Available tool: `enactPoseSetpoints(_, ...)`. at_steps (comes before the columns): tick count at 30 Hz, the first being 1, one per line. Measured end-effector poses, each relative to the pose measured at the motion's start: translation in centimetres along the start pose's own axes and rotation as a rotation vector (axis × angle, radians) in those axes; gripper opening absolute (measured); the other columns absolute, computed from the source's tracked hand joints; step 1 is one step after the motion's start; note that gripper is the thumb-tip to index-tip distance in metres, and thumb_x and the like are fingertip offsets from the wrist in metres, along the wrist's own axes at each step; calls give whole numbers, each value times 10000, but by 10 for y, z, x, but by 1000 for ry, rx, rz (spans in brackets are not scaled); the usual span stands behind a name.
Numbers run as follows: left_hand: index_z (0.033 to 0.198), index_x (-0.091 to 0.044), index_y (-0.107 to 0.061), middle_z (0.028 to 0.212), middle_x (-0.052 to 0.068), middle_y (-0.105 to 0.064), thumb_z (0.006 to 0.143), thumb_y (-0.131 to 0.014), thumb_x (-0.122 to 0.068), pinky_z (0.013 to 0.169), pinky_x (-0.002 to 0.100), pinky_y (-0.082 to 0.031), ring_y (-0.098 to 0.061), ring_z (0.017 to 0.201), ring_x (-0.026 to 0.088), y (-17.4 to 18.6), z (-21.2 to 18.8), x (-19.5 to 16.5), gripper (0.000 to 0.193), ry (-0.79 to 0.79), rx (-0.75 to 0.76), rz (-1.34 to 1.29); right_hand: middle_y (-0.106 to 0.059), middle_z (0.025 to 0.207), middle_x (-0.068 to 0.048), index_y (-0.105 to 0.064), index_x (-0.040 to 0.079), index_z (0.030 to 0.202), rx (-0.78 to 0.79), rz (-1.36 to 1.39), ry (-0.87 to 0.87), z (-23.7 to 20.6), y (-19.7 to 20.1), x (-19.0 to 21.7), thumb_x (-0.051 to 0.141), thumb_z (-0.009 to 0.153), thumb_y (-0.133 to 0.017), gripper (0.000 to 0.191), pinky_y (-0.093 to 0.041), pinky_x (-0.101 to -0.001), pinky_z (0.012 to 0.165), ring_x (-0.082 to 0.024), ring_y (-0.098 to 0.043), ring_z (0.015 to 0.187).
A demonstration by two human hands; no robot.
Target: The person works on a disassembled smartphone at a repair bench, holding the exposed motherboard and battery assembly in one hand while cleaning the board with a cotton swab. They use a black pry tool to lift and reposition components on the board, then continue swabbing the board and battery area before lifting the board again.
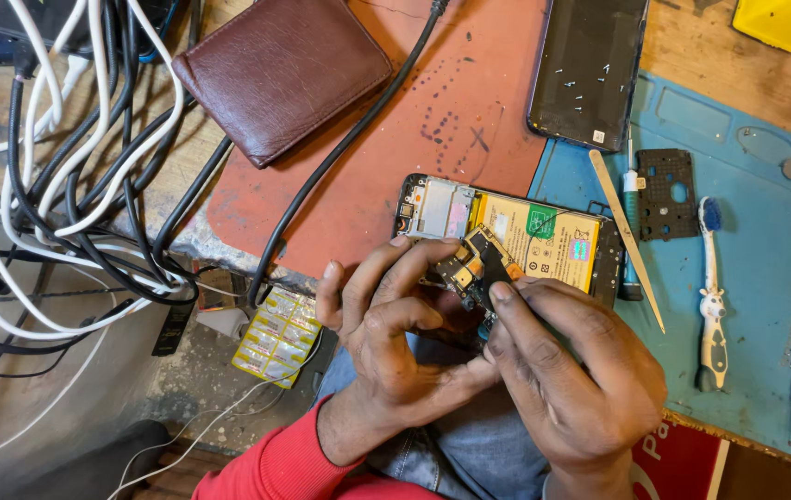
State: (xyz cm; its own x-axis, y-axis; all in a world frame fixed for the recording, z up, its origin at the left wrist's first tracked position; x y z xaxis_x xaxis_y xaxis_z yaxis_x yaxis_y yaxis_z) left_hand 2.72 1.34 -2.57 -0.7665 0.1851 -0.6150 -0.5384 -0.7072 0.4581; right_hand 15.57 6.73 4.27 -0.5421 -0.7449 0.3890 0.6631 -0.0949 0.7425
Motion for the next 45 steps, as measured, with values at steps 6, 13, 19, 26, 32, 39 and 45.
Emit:
enactPoseSetpoints(6,1091,-144,-376,1334,78,-682,914,-788,-497,1256,451,-121,-545,1334,248,1,0,0,570,-2,10,6,-715,975,-131,-768,21,1080,15,-31,-23,-1,-1,0,0,679,-833,407,-581,-382,801,-280,-735,929)
enactPoseSetpoints(13,1076,-143,-379,1319,75,-683,883,-802,-486,1245,457,-131,-548,1313,245,0,1,-2,578,8,-16,-5,-719,973,-120,-762,25,1075,-28,-5,-32,-1,-1,1,2,720,-831,362,-584,-365,793,-255,-738,916)
enactPoseSetpoints(19,1065,-142,-381,1306,78,-688,886,-812,-468,1236,456,-142,-556,1307,247,0,1,-2,569,9,-16,1,-717,997,-104,-762,35,1105,-46,1,-46,-5,-2,0,5,765,-831,348,-593,-355,831,-240,-739,952)
enactPoseSetpoints(26,1076,-139,-379,1321,78,-682,880,-828,-459,1243,450,-127,-535,1327,241,1,2,-2,585,8,4,-17,-725,960,-122,-768,21,1054,-58,-34,-24,-3,-2,0,-4,739,-835,323,-592,-367,792,-252,-738,917)
enactPoseSetpoints(32,1070,-140,-380,1315,80,-681,856,-839,-447,1236,450,-126,-539,1315,244,0,3,-2,593,7,-3,-21,-722,958,-123,-764,19,1055,-66,-20,-37,-2,-2,1,-9,741,-829,322,-594,-363,792,-250,-739,916)
enactPoseSetpoints(39,1071,-141,-374,1325,76,-675,884,-838,-439,1245,449,-130,-543,1317,244,0,2,-2,582,10,4,-10,-720,955,-121,-768,24,1054,-49,-40,5,-1,-2,-1,-13,724,-834,338,-592,-365,779,-255,-738,903)
enactPoseSetpoints(45,1079,-133,-389,1325,90,-669,850,-821,-461,1243,460,-123,-545,1321,256,0,2,-2,589,5,2,-38,-717,960,-120,-762,24,1058,-65,-17,14,-1,-2,0,-26,735,-838,335,-595,-353,789,-245,-737,906)
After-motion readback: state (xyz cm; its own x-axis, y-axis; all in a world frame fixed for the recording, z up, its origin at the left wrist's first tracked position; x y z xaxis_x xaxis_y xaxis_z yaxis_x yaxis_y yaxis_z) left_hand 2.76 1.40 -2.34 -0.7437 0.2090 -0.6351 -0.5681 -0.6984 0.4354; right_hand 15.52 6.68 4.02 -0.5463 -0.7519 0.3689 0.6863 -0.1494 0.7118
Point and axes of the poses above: each hand's wrist, its own z-axis towards the middle knuckle, its own y-axis out of the back of the hand, x = y × z, the point moved 3 cm from there along z, towards the middle knuckle
